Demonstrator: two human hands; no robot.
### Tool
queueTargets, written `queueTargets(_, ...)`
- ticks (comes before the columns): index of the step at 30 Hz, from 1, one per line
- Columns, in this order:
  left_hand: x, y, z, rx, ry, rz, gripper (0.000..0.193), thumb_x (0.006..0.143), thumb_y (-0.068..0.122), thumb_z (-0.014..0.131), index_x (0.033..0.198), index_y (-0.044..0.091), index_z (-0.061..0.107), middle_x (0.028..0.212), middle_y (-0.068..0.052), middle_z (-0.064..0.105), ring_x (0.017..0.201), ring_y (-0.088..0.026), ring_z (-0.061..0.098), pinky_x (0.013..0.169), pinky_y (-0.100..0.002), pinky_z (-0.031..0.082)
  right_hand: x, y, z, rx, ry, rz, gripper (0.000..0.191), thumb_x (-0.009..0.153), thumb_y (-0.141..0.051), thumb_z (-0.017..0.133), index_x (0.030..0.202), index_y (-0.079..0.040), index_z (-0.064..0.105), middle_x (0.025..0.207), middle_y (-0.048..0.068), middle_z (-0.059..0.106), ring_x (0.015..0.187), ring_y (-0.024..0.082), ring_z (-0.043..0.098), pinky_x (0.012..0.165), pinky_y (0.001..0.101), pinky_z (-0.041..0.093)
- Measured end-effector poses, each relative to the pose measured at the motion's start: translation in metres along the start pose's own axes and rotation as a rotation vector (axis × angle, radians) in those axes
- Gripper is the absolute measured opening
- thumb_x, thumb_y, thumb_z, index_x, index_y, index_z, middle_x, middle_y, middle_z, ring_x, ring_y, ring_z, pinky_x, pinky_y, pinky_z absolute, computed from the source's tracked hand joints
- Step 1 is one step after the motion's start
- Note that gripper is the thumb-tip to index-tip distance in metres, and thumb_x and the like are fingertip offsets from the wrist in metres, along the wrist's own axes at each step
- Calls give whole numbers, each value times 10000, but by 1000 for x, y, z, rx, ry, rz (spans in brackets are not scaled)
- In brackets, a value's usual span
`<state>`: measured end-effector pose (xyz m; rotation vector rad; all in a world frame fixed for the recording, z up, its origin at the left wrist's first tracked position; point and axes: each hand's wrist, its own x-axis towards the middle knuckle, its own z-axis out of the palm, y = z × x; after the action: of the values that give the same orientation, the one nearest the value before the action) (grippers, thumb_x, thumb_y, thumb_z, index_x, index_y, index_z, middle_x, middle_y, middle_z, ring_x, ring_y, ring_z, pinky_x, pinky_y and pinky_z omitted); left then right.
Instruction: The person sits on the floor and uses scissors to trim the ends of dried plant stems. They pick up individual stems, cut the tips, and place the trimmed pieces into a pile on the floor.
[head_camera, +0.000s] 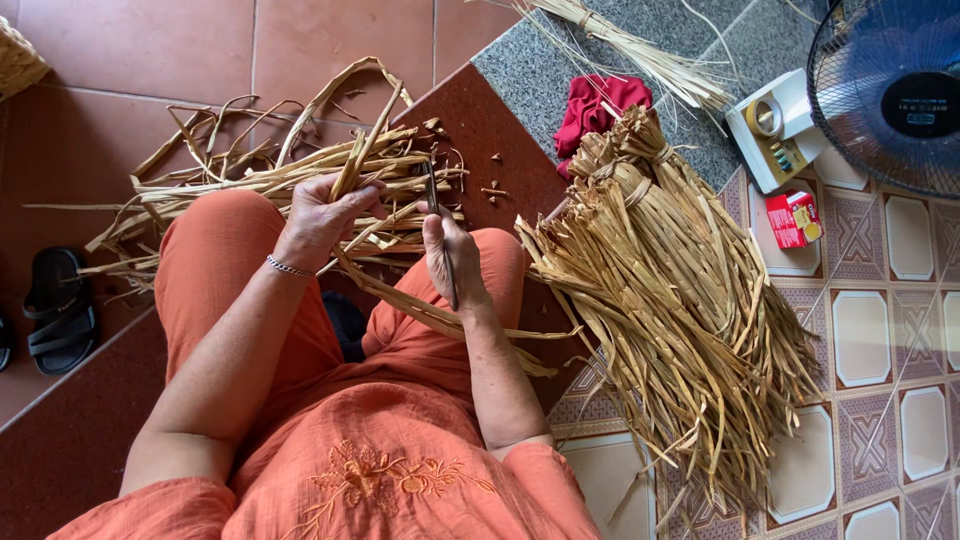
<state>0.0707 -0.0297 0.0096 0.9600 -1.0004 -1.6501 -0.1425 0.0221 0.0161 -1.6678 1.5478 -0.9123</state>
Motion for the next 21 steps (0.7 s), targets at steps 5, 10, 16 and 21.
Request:
queueTargets(5,3,-4,1,1,-2,-17,147,988,164,714,1090,69,762,778,-5,741,478,11,414,420,-169,306,-4,14,6,136,49,32,655,1127,-533,297,1224,-1,668,628,-34,457,561,85,466,531,283,384)
queueTargets(10,4,-9,1,76,-71,100,207,1009,165,709,1149,14,729,857,1,726,678,-20,596,593,-191,484,4,25,-7,249,10,22,692,1086,-571,274,1307,-9,611,622,-69,392,522,52,393,471,257,323)
queueTargets(16,5,-17,7,246,-155,144,282,1078,214,592,1243,21,716,804,10,695,712,-41,650,625,-215,539,11,16,-35,89,-56,-58,861,1016,-715,281,1480,-25,503,698,-66,440,595,50,462,521,266,393)
queueTargets(21,5,-18,7,338,-209,113,290,1063,209,602,1280,54,717,745,25,646,656,-27,613,582,-212,525,15,10,-40,-19,-54,-67,900,1013,-756,264,1496,-31,489,667,-63,495,600,43,549,589,259,469)
